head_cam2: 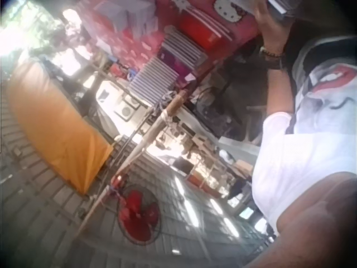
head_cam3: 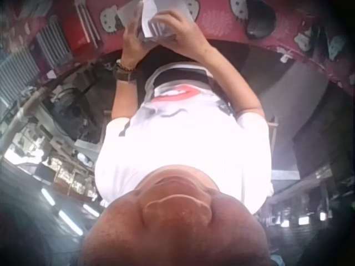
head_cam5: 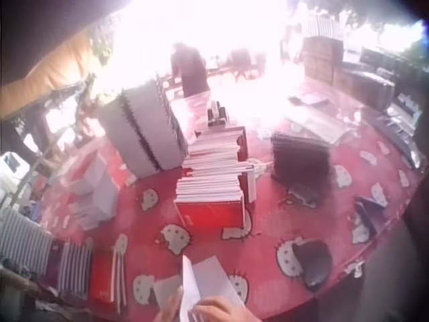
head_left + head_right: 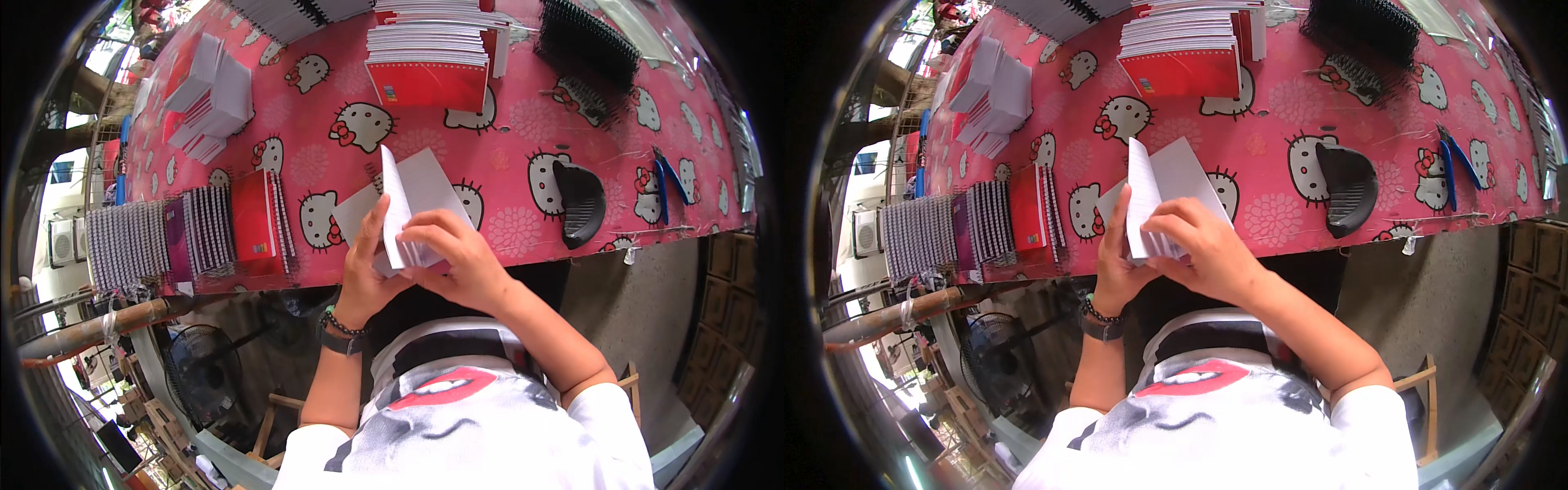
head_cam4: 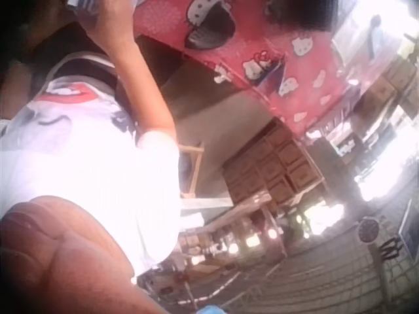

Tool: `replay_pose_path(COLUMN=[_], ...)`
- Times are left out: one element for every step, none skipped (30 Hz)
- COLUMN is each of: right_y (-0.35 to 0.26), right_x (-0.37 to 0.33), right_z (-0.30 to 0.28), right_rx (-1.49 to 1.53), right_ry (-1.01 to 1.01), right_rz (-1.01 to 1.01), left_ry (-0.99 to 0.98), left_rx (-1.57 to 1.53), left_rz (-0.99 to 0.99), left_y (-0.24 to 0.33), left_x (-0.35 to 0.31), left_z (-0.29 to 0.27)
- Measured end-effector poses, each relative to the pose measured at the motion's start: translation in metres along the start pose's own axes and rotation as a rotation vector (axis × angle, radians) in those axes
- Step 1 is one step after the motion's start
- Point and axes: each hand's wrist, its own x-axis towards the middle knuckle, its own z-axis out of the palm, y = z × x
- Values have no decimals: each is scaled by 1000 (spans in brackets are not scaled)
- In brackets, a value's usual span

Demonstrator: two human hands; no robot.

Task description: The person aligns pre-punched paper with a plastic spiral coil and threads the coil through the holes by hand, then uses scissors to trim the excess.

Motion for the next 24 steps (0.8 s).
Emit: replay_pose_path(right_y=[1, 0, 1, 3, 4, 4, 5, 7, 8, 8, 10, 13, 15, 16, 20, 23, 24, 23, 24, 25, 26, 26, 25, 24], right_x=[6, 14, 18, 22, 25, 26, 26, 26, 26, 26, 25, 22, 20, 18, 16, 14, 15, 18, 22, 24, 28, 31, 34, 37], right_z=[-3, -9, -13, -19, -22, -23, -23, -23, -22, -21, -20, -18, -15, -14, -13, -12, -12, -12, -14, -16, -18, -20, -22, -24], right_rx=[-9, -15, 30, 75, 120, 188, 207, 226, 246, 276, 297, 322, 347, 402, 457, 513, 499, 485, 470, 426, 381, 336, 322, 307], right_ry=[-9, 6, -11, -28, -44, 12, 46, 81, 119, 166, 180, 196, 212, 204, 200, 196, 191, 184, 177, 151, 121, 90, 78, 63], right_rz=[-18, -48, -25, -2, 21, 68, 90, 111, 133, 168, 198, 230, 263, 305, 351, 396, 382, 365, 349, 307, 259, 212, 209, 206], left_ry=[12, 24, 35, 49, 79, 108, 135, 163, 161, 157, 153, 167, 180, 192, 185, 178, 172, 161, 152, 144, 143, 142, 143, 149], left_rx=[-71, -142, -214, -284, -258, -234, -210, -169, -163, -157, -150, -91, -32, 28, -23, -73, -123, -157, -191, -225, -281, -336, -392, -406], left_rz=[3, 7, 8, 10, 9, 6, 3, -21, -41, -60, -79, -58, -35, -12, -26, -41, -57, -76, -95, -115, -156, -198, -240, -244], left_y=[0, 2, 2, 1, 3, 5, 7, 8, 8, 8, 7, 5, 1, -2, -5, -7, -9, -9, -8, -8, -8, -9, -9, -9], left_x=[5, 12, 17, 20, 25, 31, 35, 36, 38, 40, 42, 43, 44, 45, 44, 43, 42, 42, 42, 42, 40, 38, 36, 36], left_z=[0, 1, 3, 3, 4, 7, 10, 14, 17, 20, 22, 24, 26, 27, 28, 29, 30, 29, 27, 26, 24, 22, 21, 21])
